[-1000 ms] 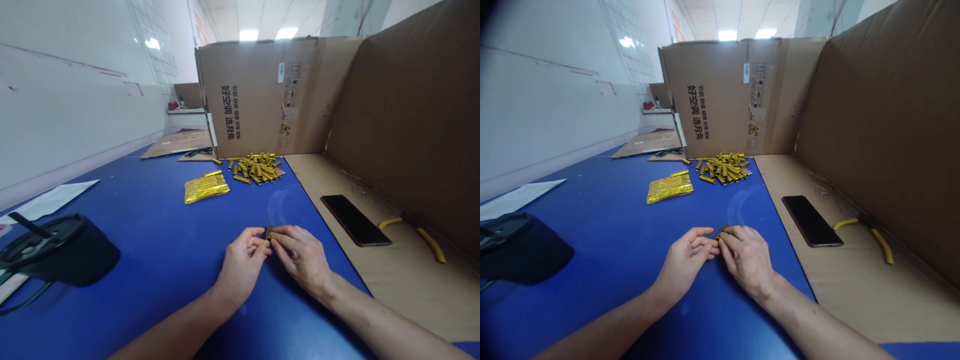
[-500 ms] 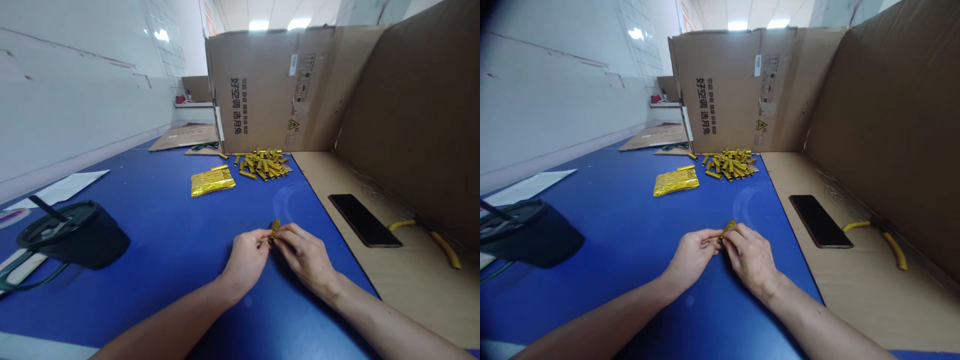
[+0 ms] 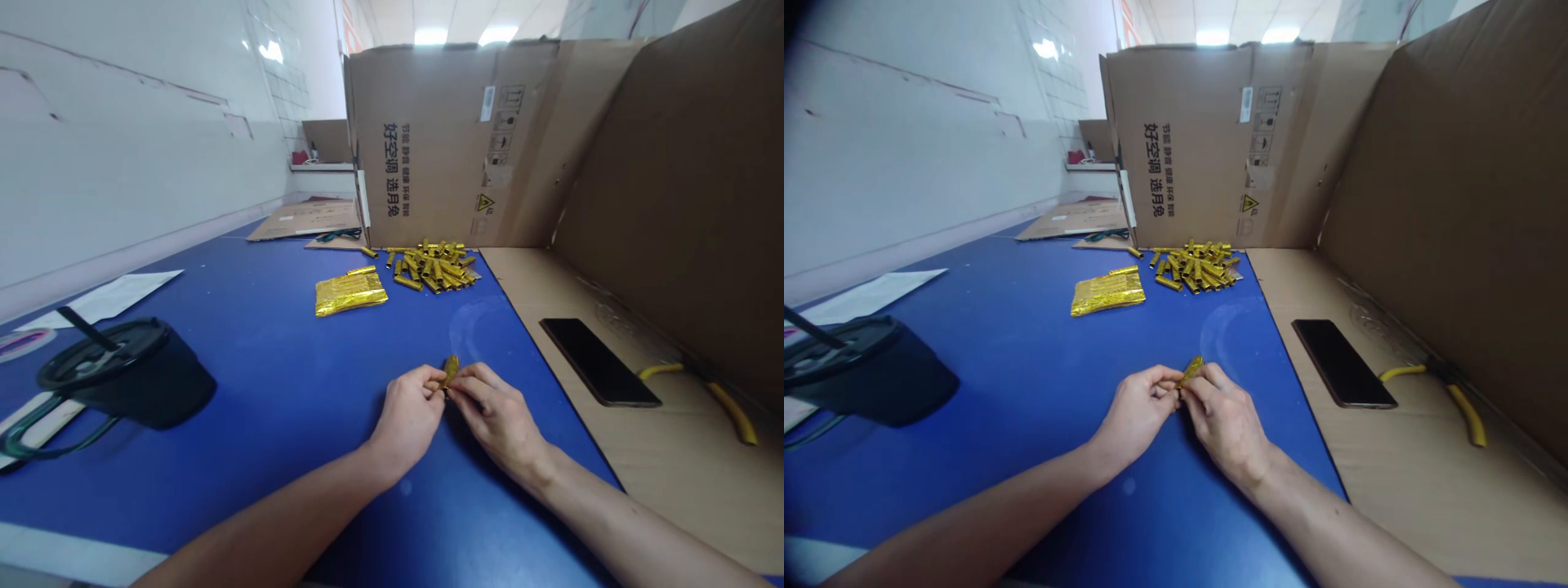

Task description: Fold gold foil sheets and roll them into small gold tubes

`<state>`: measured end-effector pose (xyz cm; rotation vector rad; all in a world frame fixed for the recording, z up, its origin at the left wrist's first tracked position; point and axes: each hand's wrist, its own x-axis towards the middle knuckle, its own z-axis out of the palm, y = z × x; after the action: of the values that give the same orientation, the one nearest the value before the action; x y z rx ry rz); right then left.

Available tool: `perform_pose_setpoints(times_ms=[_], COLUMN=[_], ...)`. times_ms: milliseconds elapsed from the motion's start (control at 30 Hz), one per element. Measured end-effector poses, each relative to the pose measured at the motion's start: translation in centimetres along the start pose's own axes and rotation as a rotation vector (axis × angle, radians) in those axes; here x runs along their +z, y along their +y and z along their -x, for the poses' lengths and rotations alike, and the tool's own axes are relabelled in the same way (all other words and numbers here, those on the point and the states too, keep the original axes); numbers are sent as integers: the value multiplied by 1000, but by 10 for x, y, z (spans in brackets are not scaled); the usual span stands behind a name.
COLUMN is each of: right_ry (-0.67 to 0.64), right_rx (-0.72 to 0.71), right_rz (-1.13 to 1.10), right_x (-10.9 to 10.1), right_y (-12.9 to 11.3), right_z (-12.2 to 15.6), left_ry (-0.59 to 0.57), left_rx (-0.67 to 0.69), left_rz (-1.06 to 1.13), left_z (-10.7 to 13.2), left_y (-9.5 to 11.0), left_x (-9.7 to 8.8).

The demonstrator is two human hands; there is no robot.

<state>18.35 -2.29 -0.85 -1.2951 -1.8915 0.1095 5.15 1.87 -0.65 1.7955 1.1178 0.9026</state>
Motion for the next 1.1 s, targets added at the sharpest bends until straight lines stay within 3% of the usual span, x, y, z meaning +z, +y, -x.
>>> perform_pose_setpoints(times_ms=[300,667,867,1100], right_ry=[-62,2,148,-1], right_rx=[5,-25,216,520], right_rz=[182,-184,-197,-592], right_x=[2,-7,-4,-3], right_y=[-3,-5,8,12], right_z=[2,-3,-4,-10], left_ry=[2,28,13,-41], left_rx=[75,174,187,120], left_rz=[-128,-115,-2,218], left_z=[6,9,11,9], left_y=[5,6,8,7], left_x=[0,-5,-6,-12])
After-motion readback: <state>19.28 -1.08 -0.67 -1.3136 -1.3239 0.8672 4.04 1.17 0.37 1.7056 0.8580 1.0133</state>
